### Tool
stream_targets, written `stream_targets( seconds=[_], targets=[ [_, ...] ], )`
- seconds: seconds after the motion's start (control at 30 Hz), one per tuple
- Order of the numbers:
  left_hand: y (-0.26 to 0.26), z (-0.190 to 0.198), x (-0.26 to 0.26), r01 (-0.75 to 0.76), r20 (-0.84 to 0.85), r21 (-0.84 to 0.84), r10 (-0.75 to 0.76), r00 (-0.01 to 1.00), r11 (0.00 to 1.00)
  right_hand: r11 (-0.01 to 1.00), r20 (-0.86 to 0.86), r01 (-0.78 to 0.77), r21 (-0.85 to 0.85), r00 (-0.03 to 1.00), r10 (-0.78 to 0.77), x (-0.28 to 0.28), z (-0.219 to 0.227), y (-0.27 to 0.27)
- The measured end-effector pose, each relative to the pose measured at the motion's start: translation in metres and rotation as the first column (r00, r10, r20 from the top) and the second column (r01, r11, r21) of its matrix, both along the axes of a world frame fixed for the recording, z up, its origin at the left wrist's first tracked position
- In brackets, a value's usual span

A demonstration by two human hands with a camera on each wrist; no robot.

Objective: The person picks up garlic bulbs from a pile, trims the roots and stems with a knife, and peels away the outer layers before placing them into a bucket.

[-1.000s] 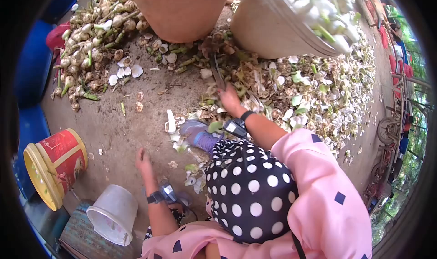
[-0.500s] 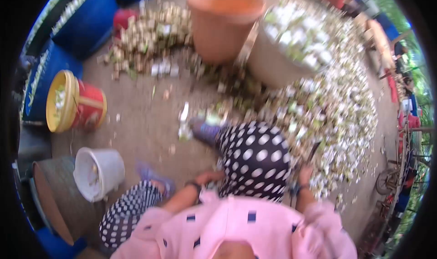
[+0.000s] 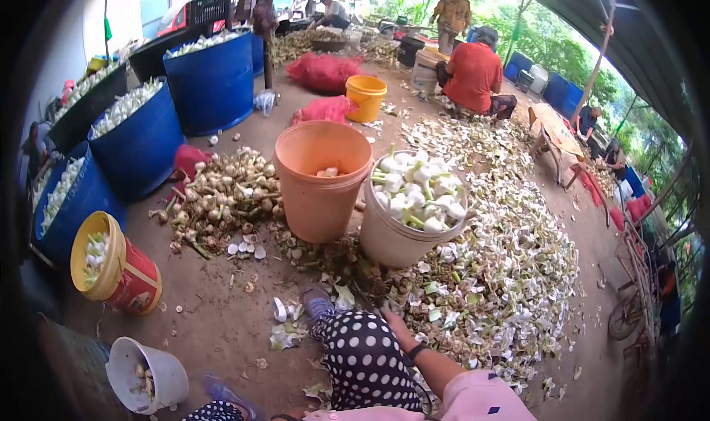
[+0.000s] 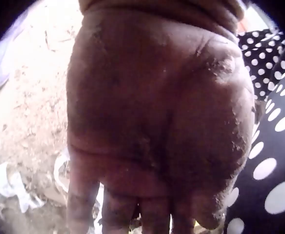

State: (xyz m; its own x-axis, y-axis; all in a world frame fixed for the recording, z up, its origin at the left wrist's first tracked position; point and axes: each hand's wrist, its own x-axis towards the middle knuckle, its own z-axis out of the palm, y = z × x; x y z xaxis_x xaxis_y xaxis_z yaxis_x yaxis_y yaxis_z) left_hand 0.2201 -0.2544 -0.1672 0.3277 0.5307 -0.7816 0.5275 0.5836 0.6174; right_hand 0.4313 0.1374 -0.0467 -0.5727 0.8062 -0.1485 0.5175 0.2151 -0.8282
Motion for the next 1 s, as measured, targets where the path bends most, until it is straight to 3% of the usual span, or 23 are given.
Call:
stream_targets(
  seconds=[0.03, 0.1, 0.13, 0.17, 0.2, 0.23, 0.27, 0.3, 0.33, 0.37, 0.43, 0.57, 0.63, 0.7, 0.77, 0.87, 0.9, 0.93, 0.97, 1.0],
  targets=[
    [-0.006, 0.004, 0.005, -0.025, 0.029, 0.006, 0.025, 0.999, 1.000, 0.993, 0.009, -0.086, 0.084, 0.996, 0.085, -0.024, 0.011, 0.009],
    [-0.014, 0.011, 0.011, -0.084, 0.114, 0.020, 0.082, 0.990, 0.996, 0.990, 0.096, 0.066, 0.122, 0.992, -0.078, -0.069, 0.005, 0.024],
    [-0.017, 0.011, 0.017, -0.115, 0.170, 0.021, 0.110, 0.979, 0.993, 0.999, -0.088, 0.034, 0.021, 0.996, -0.032, -0.085, -0.010, 0.037],
    [-0.019, 0.017, 0.024, -0.137, 0.218, 0.022, 0.129, 0.967, 0.990, 0.991, -0.016, 0.135, -0.023, 0.991, -0.135, -0.105, -0.009, 0.037],
    [-0.021, -0.007, 0.032, -0.180, 0.319, -0.046, 0.185, 0.929, 0.983, 0.995, -0.134, 0.098, -0.022, 0.986, -0.100, -0.107, -0.033, 0.046],
    [-0.028, -0.047, 0.050, -0.219, 0.412, -0.121, 0.249, 0.877, 0.968, 0.998, -0.027, 0.063, 0.005, 0.998, -0.063, -0.106, -0.044, 0.052],
    [-0.065, -0.170, 0.139, -0.245, 0.457, -0.152, 0.287, 0.842, 0.958, 0.994, 0.130, 0.047, -0.103, 0.991, -0.034, -0.109, -0.027, 0.049],
    [-0.082, -0.126, 0.132, -0.219, 0.449, -0.156, 0.266, 0.853, 0.963, 0.988, 0.206, 0.018, -0.153, 0.978, 0.014, -0.115, -0.004, 0.030],
    [-0.056, -0.089, 0.115, -0.196, 0.454, -0.169, 0.252, 0.855, 0.966, 0.975, 0.179, 0.047, -0.215, 0.984, -0.008, -0.088, -0.022, 0.031],
    [-0.041, -0.069, 0.104, -0.177, 0.477, -0.190, 0.248, 0.843, 0.966, 0.863, 0.021, 0.185, -0.471, 0.980, -0.198, -0.072, -0.028, 0.023],
    [-0.024, -0.039, 0.089, -0.127, 0.521, -0.229, 0.232, 0.822, 0.965, 0.827, 0.096, 0.249, -0.504, 0.968, -0.233, -0.093, -0.031, 0.022],
    [0.001, 0.009, 0.037, 0.028, 0.572, -0.251, 0.125, 0.810, 0.967, 0.725, 0.201, 0.491, -0.482, 0.868, -0.454, -0.114, 0.011, 0.022],
    [0.014, 0.031, -0.005, 0.120, 0.575, -0.240, 0.041, 0.817, 0.963, 0.775, 0.085, 0.409, -0.482, 0.902, -0.423, -0.138, -0.005, 0.027],
    [0.032, 0.051, -0.054, 0.209, 0.554, -0.216, -0.057, 0.831, 0.954, 0.901, 0.151, 0.249, -0.356, 0.966, -0.207, -0.163, -0.012, 0.025],
    [0.056, 0.071, -0.097, 0.273, 0.515, -0.198, -0.137, 0.846, 0.941, 0.983, 0.143, 0.037, -0.179, 0.990, -0.011, -0.177, -0.019, 0.023],
    [0.104, 0.083, -0.149, 0.323, 0.406, -0.124, -0.249, 0.879, 0.938, 0.991, 0.066, 0.067, -0.118, 0.996, -0.060, -0.185, -0.023, 0.032],
    [0.116, 0.077, -0.156, 0.329, 0.317, -0.101, -0.283, 0.905, 0.939, 0.996, 0.036, 0.045, -0.081, 0.998, -0.042, -0.176, -0.025, 0.031],
    [0.103, 0.009, -0.155, 0.323, 0.110, 0.046, -0.326, 0.939, 0.945, 0.998, 0.095, 0.055, -0.040, 0.994, -0.051, -0.171, -0.011, 0.025],
    [0.129, 0.025, -0.170, 0.003, -0.294, -0.096, -0.031, 0.955, 0.995, 0.998, 0.144, 0.065, 0.011, 0.987, -0.066, -0.170, 0.000, 0.020],
    [0.165, 0.061, -0.186, -0.187, -0.463, 0.062, 0.194, 0.865, 0.980, 0.999, 0.124, 0.027, -0.017, 0.992, -0.025, -0.158, -0.006, 0.019]
  ],
)
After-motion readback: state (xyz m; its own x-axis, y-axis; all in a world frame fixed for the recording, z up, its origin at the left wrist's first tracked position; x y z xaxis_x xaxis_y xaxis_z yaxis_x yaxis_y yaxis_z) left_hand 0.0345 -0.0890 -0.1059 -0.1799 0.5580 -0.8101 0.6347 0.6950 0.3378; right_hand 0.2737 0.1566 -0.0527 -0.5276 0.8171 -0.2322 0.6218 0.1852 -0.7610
